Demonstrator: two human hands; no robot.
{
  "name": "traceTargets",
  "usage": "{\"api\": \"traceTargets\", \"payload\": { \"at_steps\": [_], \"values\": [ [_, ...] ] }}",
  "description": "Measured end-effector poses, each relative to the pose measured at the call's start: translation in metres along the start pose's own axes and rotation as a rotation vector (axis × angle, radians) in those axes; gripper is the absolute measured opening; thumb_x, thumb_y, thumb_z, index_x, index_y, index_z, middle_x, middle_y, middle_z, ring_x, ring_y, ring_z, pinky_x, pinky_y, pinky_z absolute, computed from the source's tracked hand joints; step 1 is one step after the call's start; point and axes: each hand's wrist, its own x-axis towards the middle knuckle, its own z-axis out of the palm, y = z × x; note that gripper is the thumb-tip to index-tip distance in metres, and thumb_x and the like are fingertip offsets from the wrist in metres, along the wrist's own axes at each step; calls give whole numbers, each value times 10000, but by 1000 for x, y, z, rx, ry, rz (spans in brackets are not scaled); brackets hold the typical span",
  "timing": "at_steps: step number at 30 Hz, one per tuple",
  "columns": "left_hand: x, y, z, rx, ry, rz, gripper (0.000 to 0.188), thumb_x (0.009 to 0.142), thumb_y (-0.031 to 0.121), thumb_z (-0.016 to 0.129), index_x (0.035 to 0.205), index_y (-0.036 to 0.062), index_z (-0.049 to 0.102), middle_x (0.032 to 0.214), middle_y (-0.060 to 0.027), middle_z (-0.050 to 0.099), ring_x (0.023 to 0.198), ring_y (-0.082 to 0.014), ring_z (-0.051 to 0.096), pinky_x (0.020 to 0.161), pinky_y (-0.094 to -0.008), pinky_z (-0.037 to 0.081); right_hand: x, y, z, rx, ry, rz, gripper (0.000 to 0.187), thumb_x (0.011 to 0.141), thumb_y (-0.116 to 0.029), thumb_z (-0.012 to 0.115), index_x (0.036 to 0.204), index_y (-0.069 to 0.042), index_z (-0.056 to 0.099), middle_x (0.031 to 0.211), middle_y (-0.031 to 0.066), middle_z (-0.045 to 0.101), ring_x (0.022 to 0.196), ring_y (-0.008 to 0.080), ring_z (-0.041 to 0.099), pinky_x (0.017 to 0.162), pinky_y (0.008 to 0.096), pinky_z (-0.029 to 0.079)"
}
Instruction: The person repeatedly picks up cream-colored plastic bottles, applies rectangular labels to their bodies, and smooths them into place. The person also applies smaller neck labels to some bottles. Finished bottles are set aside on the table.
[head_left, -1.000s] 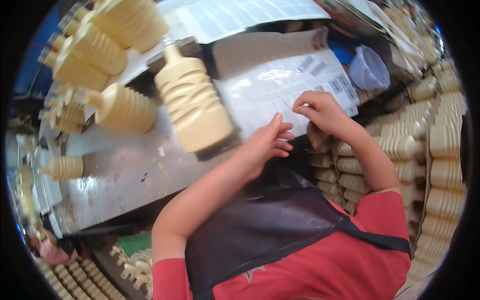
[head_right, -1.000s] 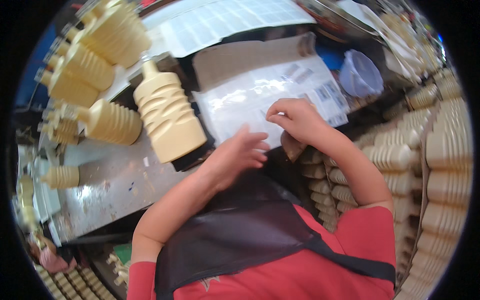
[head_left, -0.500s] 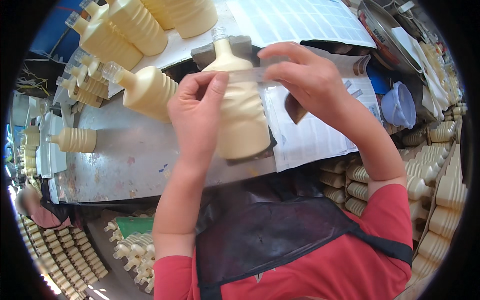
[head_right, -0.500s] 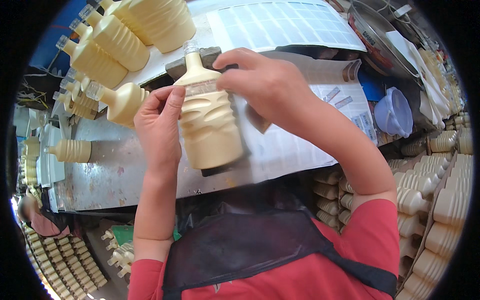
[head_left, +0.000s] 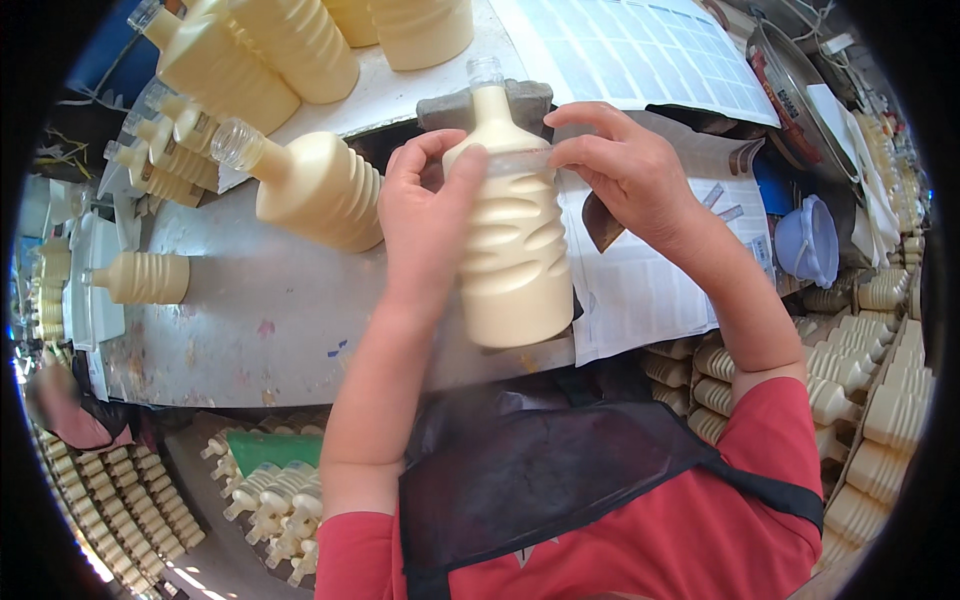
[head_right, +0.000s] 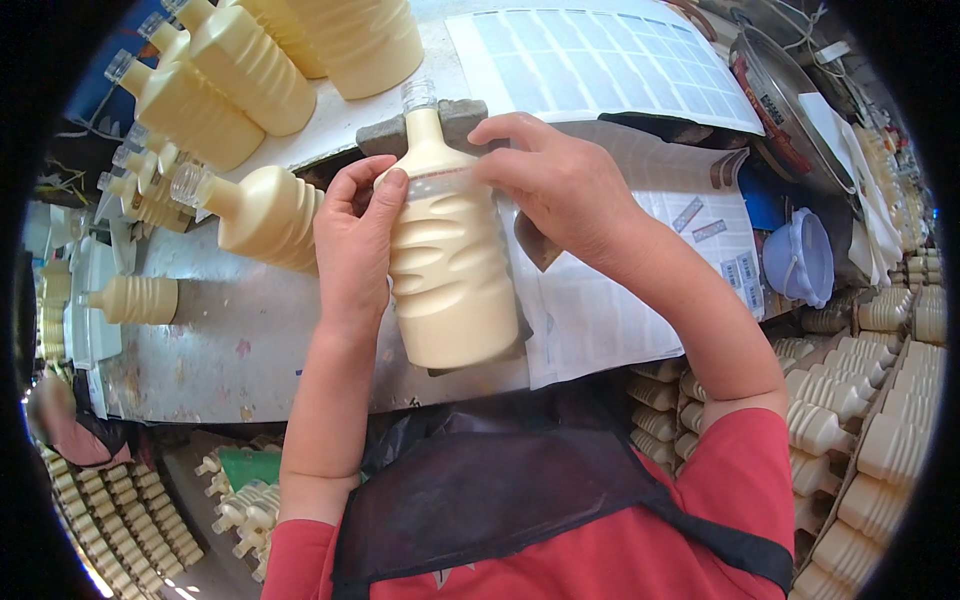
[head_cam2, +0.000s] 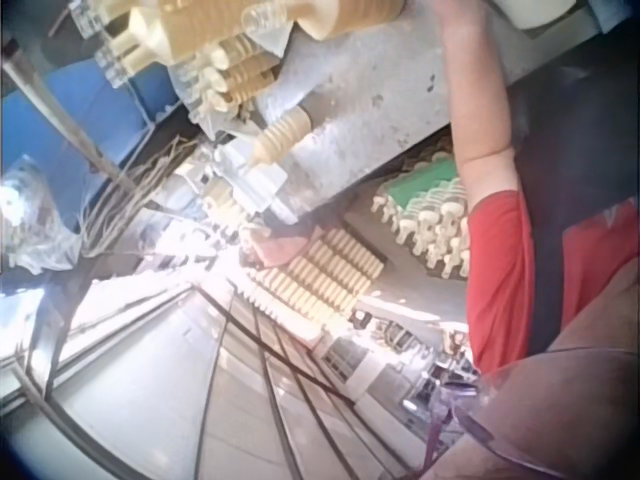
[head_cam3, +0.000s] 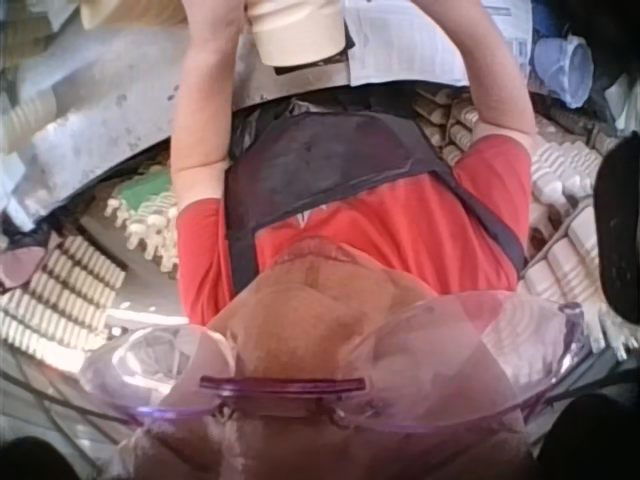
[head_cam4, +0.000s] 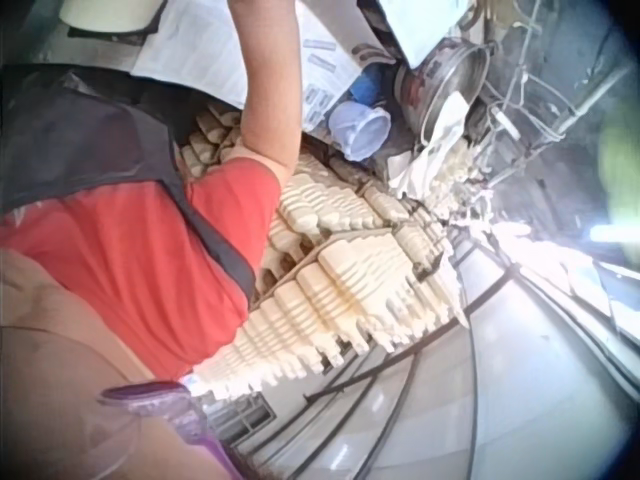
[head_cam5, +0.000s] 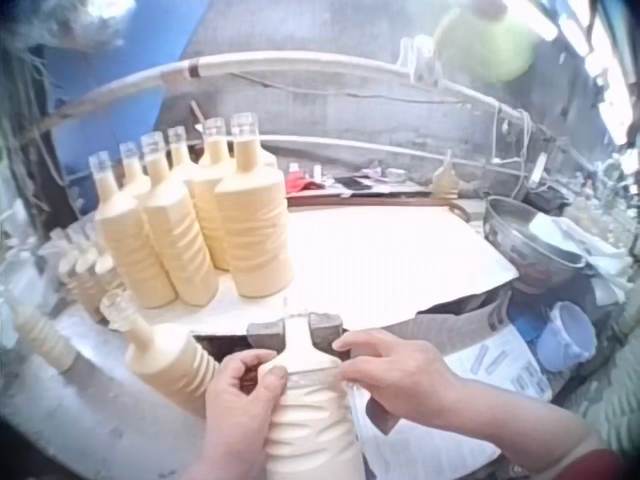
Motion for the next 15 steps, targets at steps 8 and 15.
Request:
{"api": "traceTargets", "payload": {
  "at_steps": [8, 15],
  "values": [
    [0, 0, 1, -42, 11, -12, 285, 972, 237, 719, 1115, -9, 707, 1077, -25, 603, 956, -101, 582, 885, -271, 497, 1, 4, 7, 29, 28, -5, 204, 834, 2, 665, 967, -148, 703, 1210, 41, 685, 841, 269, 706, 711, 353, 574],
    [-2, -1, -1, 85, 20, 77, 295, 1030, 250, 628, 1149, -13, 691, 1100, -45, 618, 1000, -139, 587, 930, -296, 480, -10, 11, 6, -66, 49, -88, 306, 820, 6, 652, 1057, -169, 736, 1246, 61, 687, 843, 285, 709, 704, 353, 586]
  ]
}}
